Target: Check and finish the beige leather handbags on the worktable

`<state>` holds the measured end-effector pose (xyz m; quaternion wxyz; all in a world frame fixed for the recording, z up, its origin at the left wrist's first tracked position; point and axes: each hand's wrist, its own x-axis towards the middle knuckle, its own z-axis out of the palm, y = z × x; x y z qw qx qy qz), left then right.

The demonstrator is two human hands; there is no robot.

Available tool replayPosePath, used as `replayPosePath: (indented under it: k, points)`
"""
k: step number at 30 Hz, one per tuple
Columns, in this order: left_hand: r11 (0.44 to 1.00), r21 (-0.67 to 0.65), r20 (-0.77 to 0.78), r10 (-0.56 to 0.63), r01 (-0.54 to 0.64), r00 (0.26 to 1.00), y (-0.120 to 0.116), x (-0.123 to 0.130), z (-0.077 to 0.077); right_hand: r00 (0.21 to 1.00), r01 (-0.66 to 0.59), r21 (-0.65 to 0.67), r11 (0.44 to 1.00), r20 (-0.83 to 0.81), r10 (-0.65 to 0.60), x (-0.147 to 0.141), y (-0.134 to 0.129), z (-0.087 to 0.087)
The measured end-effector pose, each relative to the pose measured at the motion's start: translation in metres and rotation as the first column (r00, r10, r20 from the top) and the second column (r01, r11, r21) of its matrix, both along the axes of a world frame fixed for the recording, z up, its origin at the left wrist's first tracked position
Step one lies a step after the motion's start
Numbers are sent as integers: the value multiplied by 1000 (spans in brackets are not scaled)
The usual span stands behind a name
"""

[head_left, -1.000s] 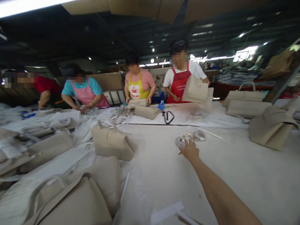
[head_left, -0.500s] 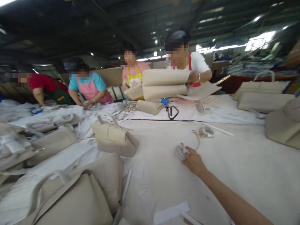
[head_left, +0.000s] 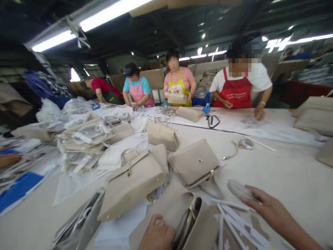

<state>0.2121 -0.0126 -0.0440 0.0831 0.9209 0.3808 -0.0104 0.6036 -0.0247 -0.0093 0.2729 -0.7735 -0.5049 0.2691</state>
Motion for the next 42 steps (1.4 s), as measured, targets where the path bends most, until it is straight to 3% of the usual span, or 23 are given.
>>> replayPosePath:
  k: [1, 3, 6, 9, 11, 13, 15, 17, 22, 28, 32, 37, 42]
  points:
    - [1000, 6, 16, 19, -19, 1000, 0, 1, 12, 991, 2, -6, 1000, -133, -3, -17, -7, 24]
    - [1000, 16, 37, -14, 13, 999, -4, 2, 39, 923, -107, 65, 992, -363, 123, -57, -18, 65]
    - [988, 56, 39, -146, 143, 989, -16, -2, 73, 794, -307, 229, 924, -474, 382, -123, -31, 99]
    - [963, 104, 35, -252, 248, 967, -35, -10, 82, 730, -397, 336, 854, -448, 515, -184, -38, 99]
    - [949, 95, 19, -305, 302, 952, -47, -15, 76, 745, -395, 365, 843, -409, 527, -214, -42, 87]
    - [963, 11, 3, -271, 270, 963, -56, -21, 66, 799, -369, 371, 852, -341, 495, -230, -46, 70]
    - [986, -129, -9, -110, 108, 994, -62, -27, 57, 847, -328, 345, 879, -303, 436, -236, -55, 53]
    - [968, -243, -17, 57, -59, 998, -66, -32, 52, 856, -286, 281, 916, -355, 376, -233, -69, 39]
    - [926, -340, 28, 181, -161, 983, -71, -41, 51, 803, -319, 160, 934, -478, 356, -225, -114, 31]
    - [911, -394, 126, 185, -122, 975, -73, -43, 49, 757, -603, -33, 797, -337, 559, -227, -144, 46]
    - [924, -341, 134, 231, -174, 964, -74, -46, 45, 699, -698, -26, 715, -240, 674, -230, -145, 60]
    - [951, -256, 176, 222, -173, 959, -81, -44, 46, 701, -708, -237, 665, -122, 702, -238, -134, 73]
    - [977, -158, 212, 179, -147, 961, -94, -40, 47, 621, -710, -335, 620, 118, 775, -258, -110, 73]
